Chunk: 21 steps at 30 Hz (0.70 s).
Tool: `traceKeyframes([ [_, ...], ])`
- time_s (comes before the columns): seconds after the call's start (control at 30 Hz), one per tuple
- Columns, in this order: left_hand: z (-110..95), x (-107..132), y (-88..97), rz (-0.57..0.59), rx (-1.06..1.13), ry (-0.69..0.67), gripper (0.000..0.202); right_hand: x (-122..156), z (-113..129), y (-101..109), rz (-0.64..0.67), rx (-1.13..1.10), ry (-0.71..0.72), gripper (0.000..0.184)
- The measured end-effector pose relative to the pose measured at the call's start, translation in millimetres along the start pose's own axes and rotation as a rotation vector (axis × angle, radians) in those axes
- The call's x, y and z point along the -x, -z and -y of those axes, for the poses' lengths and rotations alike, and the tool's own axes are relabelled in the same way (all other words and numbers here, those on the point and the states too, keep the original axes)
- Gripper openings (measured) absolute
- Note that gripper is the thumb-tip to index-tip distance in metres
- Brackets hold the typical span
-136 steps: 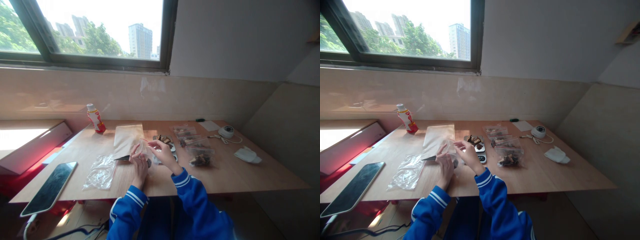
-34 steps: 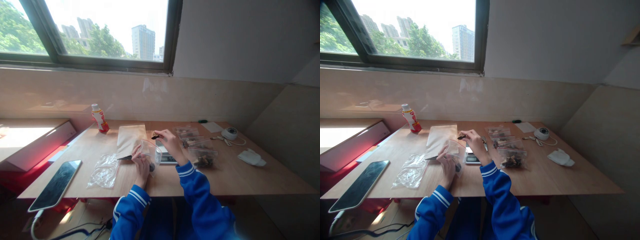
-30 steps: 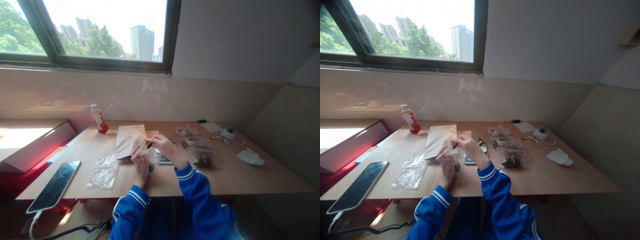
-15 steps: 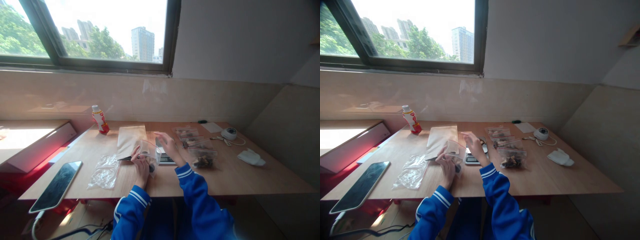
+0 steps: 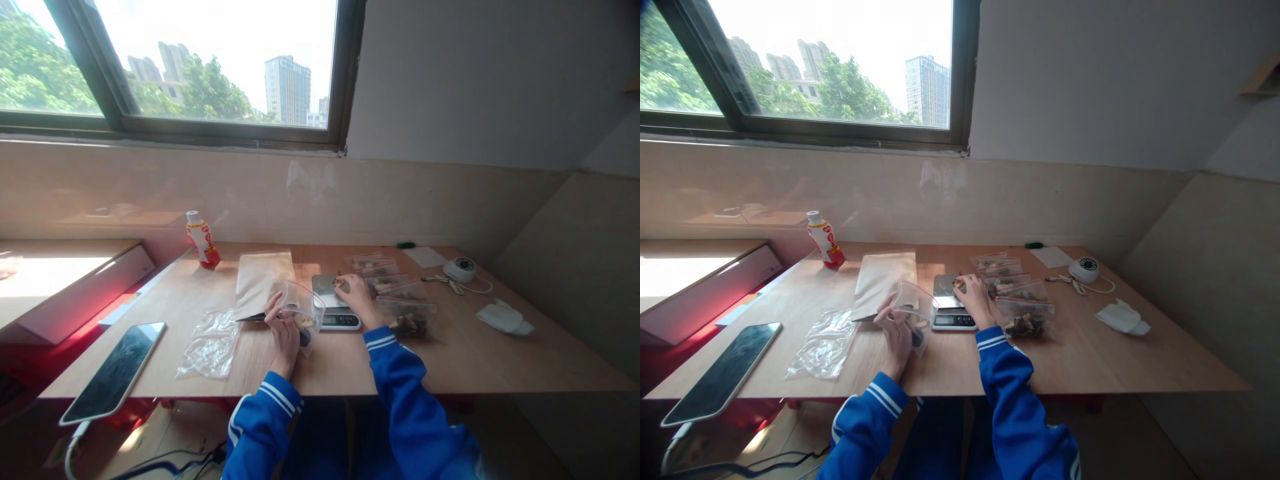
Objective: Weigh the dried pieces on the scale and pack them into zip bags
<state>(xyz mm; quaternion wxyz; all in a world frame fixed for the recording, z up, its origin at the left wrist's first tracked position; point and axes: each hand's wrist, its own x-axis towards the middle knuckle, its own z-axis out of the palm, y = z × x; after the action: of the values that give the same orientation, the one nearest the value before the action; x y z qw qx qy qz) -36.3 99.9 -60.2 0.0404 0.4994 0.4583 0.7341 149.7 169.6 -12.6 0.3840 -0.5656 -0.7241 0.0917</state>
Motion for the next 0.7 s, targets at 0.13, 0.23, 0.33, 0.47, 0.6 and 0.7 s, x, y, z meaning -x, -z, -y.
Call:
traceKeyframes([
  [0.13,0.0,-0.1,-0.6,0.001,-0.022,-0.023,0.013,-0.1,42.9,19.8,-0.129,-0.248,0.125,0.018],
  [0.23,0.2,0.2,-0.9,0.004,-0.03,-0.022,0.012,4.6,77.8,32.4,-0.072,-0.317,0.225,0.02],
  [0.33,0.7,0.5,-1.0,0.004,-0.022,-0.013,0.011,10.8,98.3,34.9,0.059,-0.354,0.301,0.023],
  [0.47,1.4,0.8,-1.4,-0.018,-0.006,-0.004,0.011,17.8,102.2,26.6,0.207,-0.426,0.331,0.027],
  [0.6,0.8,0.7,-1.6,-0.022,0.014,-0.021,0.012,19.7,101.2,25.8,0.255,-0.474,0.301,0.025],
  [0.7,0.8,0.8,-1.4,-0.027,0.002,-0.013,0.013,20.0,98.6,33.5,0.179,-0.468,0.266,0.027],
])
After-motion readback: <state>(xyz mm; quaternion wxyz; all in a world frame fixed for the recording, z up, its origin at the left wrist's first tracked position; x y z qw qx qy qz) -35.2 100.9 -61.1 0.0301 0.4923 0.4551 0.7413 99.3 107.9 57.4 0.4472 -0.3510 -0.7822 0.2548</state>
